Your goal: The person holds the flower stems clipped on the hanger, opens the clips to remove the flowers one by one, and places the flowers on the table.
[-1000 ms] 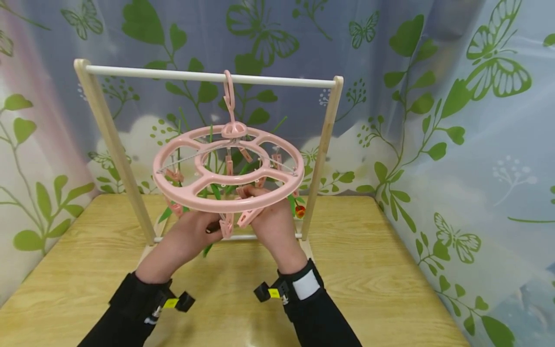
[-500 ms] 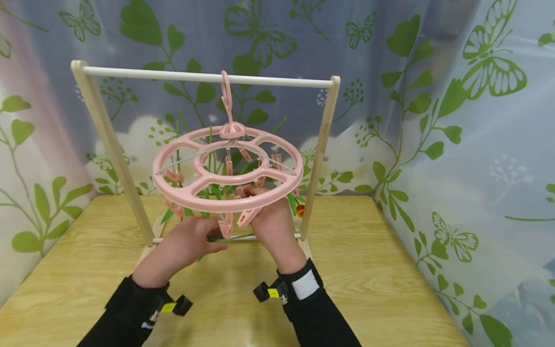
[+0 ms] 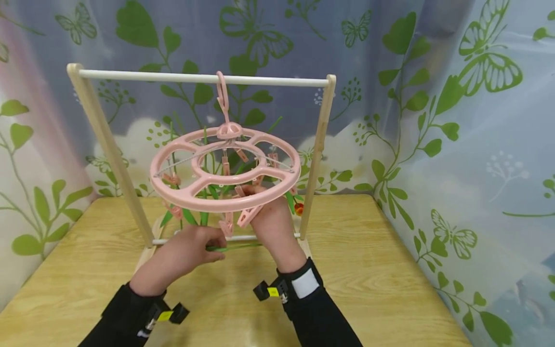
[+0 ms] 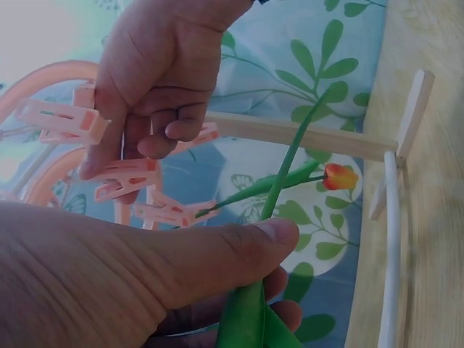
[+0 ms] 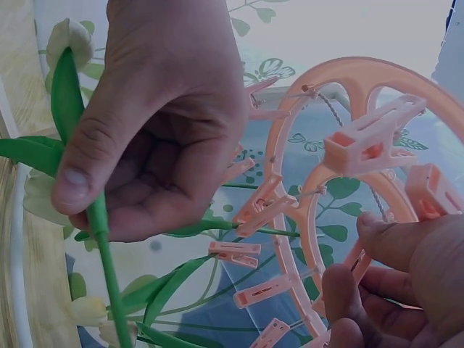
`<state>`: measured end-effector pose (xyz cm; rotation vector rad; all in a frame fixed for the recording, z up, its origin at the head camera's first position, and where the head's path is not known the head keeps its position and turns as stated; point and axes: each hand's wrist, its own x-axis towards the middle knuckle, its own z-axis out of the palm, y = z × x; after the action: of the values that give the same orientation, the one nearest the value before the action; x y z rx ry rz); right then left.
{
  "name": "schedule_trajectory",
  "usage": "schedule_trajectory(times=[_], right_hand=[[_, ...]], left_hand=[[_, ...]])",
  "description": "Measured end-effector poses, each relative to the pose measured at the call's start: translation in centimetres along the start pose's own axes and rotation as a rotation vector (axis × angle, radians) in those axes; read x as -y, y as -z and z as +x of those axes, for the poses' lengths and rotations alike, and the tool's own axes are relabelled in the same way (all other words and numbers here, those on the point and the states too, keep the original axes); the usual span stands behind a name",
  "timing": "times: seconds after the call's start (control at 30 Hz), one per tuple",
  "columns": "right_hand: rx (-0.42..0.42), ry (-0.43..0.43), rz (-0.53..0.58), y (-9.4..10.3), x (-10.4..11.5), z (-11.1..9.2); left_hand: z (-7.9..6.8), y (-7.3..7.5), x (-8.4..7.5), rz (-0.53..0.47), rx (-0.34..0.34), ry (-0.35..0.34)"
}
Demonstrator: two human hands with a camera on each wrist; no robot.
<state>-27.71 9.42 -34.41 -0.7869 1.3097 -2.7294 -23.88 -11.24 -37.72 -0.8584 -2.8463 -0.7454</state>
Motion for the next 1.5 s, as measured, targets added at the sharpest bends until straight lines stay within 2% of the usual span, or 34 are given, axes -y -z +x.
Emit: schedule_trajectory(times=[0.13, 0.4, 0.6, 0.77, 1.17, 1.5], right_hand=[[0.038, 0.009, -0.004, 0.3, 0.0, 0.0], [0.097, 0.088, -0.097, 1.0, -0.1, -0.2], [0.116, 0.087, -0.078, 1.1, -0.2, 0.0], [0.093, 0.063, -0.066, 1.0, 0.0, 0.1], [0.096, 0.085, -0.106, 1.1, 0.0, 0.1], [0.088, 0.090, -0.150, 1.2, -0.1, -0.2]], left_hand=[[-0.1, -0.4, 0.1, 0.001, 0.017, 0.017], [0.2, -1.4, 0.2, 0.008, 0.078, 0.010], [0.1, -2.5, 0.3, -0.023, 0.145, 0.049], [-0.6, -3.6, 1.2, -0.040, 0.174, 0.085], [-1.4, -5.5, 2.7, -0.027, 0.129, 0.024], [-1.4, -6.4, 3.2, -0.022, 0.150, 0.034]])
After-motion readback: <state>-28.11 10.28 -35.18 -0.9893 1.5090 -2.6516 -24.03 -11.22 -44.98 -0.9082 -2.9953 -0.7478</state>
